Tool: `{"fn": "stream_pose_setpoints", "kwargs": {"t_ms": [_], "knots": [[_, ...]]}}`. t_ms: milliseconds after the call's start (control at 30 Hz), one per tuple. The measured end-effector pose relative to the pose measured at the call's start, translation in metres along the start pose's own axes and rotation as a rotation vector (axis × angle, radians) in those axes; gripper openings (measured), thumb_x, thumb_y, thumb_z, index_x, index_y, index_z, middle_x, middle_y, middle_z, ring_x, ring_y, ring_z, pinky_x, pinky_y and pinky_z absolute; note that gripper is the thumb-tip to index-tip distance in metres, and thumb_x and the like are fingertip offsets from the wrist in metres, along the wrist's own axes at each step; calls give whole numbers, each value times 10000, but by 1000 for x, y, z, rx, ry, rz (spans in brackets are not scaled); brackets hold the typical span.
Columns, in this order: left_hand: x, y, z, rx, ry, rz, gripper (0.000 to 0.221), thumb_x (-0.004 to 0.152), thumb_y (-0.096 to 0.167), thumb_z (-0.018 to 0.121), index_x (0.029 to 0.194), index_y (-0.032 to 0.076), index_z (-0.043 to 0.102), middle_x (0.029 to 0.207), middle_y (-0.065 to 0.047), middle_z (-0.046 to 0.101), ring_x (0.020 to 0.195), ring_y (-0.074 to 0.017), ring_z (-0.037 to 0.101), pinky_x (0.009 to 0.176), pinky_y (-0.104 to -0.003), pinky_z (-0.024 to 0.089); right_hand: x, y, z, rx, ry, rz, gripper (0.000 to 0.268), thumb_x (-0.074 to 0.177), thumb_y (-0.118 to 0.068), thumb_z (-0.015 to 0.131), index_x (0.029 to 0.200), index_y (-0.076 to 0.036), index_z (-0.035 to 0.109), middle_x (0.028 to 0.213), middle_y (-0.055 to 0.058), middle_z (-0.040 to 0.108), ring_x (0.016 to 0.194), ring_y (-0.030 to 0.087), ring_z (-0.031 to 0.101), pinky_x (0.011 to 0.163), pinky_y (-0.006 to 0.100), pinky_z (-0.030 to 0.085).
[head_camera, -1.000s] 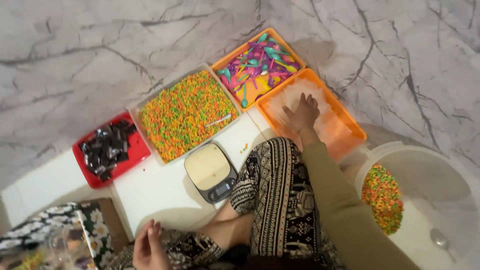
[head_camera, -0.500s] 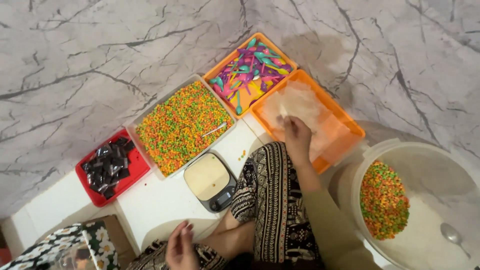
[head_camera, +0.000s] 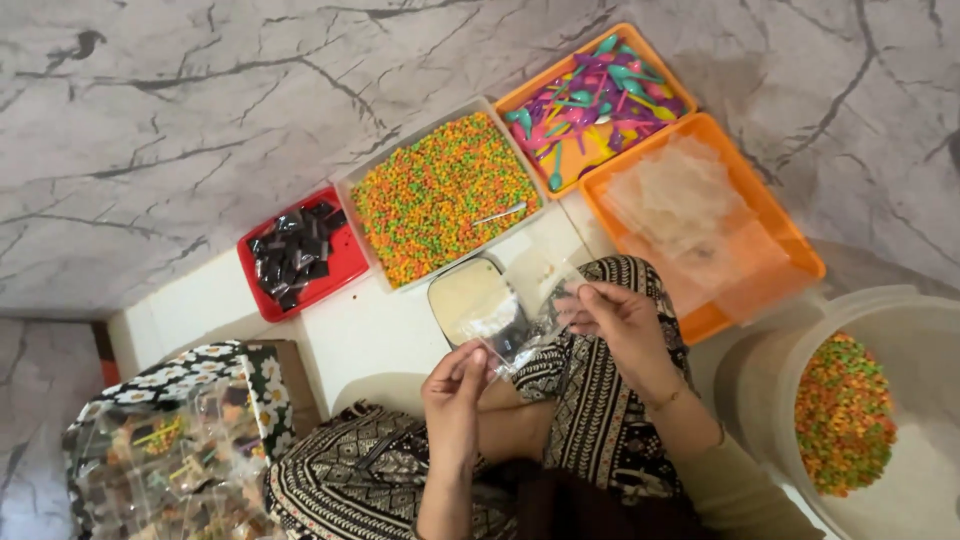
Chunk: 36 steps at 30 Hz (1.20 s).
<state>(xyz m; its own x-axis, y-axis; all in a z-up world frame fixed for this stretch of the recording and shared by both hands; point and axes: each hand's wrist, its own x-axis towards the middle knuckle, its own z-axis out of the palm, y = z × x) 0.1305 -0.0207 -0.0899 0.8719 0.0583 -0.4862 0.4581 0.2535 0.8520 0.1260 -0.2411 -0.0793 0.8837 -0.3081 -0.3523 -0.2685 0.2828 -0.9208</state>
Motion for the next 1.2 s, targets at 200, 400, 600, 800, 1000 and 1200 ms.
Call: {"fn": "stream_pose_setpoints", "kwargs": {"t_ms": [200, 400, 600, 800, 1000, 1200], "knots": [[-2, -3, 8, -13, -80, 166, 180, 881, 108, 754, 1036, 21, 784, 930, -114, 801, 847, -161, 718, 832, -311, 615, -30, 0, 20, -681, 209, -735, 401, 1000, -209, 630, 1369, -80, 542, 1301, 103, 576, 1249, 272, 517, 1103, 419, 433], [-12, 8, 32, -21, -287, 211, 100, 872, 72, 770, 972, 74, 780, 938, -64, 801, 872, -143, 729, 848, -291, 596, -52, 1, 26, -675, -221, -712, 519, 870, -102, 783, 1356, -29, 617, 1248, 129, 685, 1133, 258, 685, 1028, 370, 584], [-11, 5, 28, -44, -372, 184, 83, 850, 31, 788, 864, 100, 744, 848, -48, 762, 833, -147, 704, 826, -301, 581, -50, -17, 18, -483, -359, -592, 398, 906, -82, 722, 1301, -63, 674, 1197, 141, 767, 1032, 257, 762, 946, 349, 628], [-13, 4, 18, 5, -529, 94, 38, 896, 76, 752, 889, 108, 731, 863, -43, 766, 821, -156, 713, 830, -305, 610, -50, -27, 13, -498, -506, -392, 273, 919, -186, 717, 1154, -58, 773, 1077, 72, 803, 937, 164, 740, 832, 288, 572], [-23, 16, 20, 161, -535, 215, 25, 984, 55, 635, 987, 75, 649, 855, -20, 636, 731, -91, 585, 660, -186, 532, -50, -19, 13, -435, -468, -311, 306, 925, -202, 694, 1197, -78, 762, 1100, 91, 813, 958, 176, 768, 843, 273, 626], [-31, 25, 19, 324, -473, 421, 110, 967, 151, 676, 923, 127, 578, 784, 9, 588, 716, -101, 541, 655, -222, 462, -53, -19, 18, -390, -477, -255, 308, 882, -174, 754, 1182, -106, 783, 1025, 61, 819, 908, 150, 745, 818, 261, 609]]}}
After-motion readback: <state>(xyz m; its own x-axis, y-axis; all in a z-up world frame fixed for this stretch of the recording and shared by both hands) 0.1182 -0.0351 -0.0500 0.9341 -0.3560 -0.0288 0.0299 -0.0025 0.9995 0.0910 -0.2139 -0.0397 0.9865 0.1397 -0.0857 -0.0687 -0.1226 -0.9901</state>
